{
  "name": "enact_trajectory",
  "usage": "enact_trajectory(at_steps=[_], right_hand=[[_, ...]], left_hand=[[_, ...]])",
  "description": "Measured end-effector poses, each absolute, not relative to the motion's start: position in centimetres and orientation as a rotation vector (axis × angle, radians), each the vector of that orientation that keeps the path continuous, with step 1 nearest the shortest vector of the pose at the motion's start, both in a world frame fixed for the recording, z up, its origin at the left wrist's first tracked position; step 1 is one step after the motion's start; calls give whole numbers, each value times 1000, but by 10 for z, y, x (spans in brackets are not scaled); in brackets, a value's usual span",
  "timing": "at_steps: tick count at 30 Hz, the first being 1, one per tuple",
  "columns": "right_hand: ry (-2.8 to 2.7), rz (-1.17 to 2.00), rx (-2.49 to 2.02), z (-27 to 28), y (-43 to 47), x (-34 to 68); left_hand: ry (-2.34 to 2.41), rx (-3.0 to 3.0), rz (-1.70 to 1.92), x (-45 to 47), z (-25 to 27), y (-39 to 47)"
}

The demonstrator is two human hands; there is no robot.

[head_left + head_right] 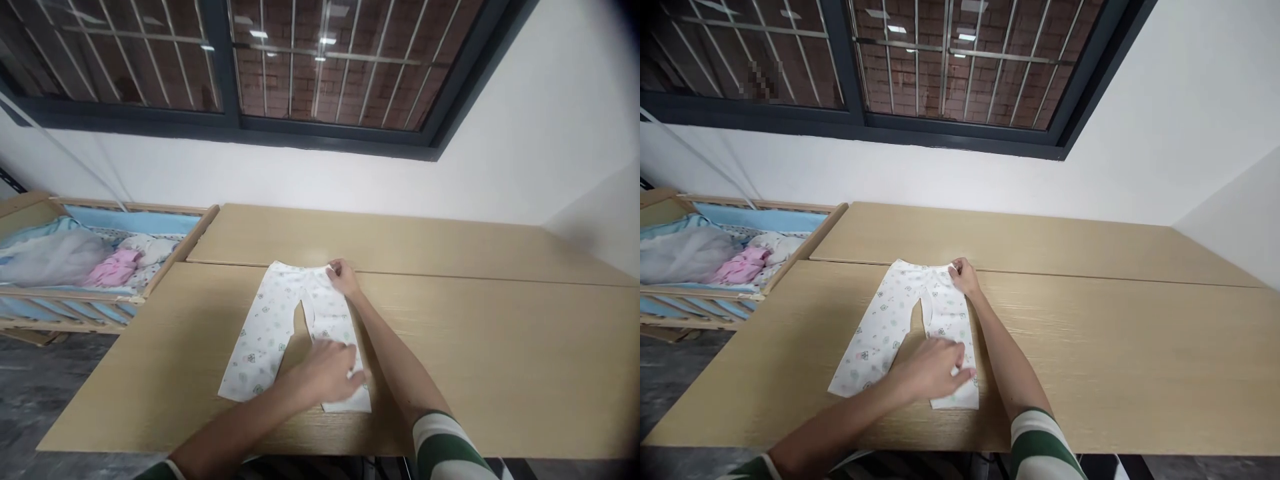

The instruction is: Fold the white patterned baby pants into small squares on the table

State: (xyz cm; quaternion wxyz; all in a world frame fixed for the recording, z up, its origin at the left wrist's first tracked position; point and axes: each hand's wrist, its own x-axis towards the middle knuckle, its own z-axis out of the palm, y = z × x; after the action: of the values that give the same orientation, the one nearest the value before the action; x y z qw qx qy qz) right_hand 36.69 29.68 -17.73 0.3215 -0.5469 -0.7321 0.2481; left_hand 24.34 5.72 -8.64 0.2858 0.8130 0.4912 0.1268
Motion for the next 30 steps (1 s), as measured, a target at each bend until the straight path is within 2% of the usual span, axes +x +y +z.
enact_trajectory(at_steps=[6, 14, 22, 26, 30], right_hand=[[-1889, 723, -1417, -171, 292, 370], [-1784, 882, -1486, -160, 291, 362], [-1756, 1066, -1539, -120, 299, 315], [-1845, 1001, -1584, -109, 298, 270], [-1962, 891, -1626, -114, 292, 215]], left_hand=[[1349, 2197, 45, 286, -118, 21], [1281, 2235, 58, 281, -118, 25], [1239, 1849, 492, 226, -86, 3], [1285, 1551, 669, 181, -85, -21], [1550, 1476, 790, 134, -100, -51]])
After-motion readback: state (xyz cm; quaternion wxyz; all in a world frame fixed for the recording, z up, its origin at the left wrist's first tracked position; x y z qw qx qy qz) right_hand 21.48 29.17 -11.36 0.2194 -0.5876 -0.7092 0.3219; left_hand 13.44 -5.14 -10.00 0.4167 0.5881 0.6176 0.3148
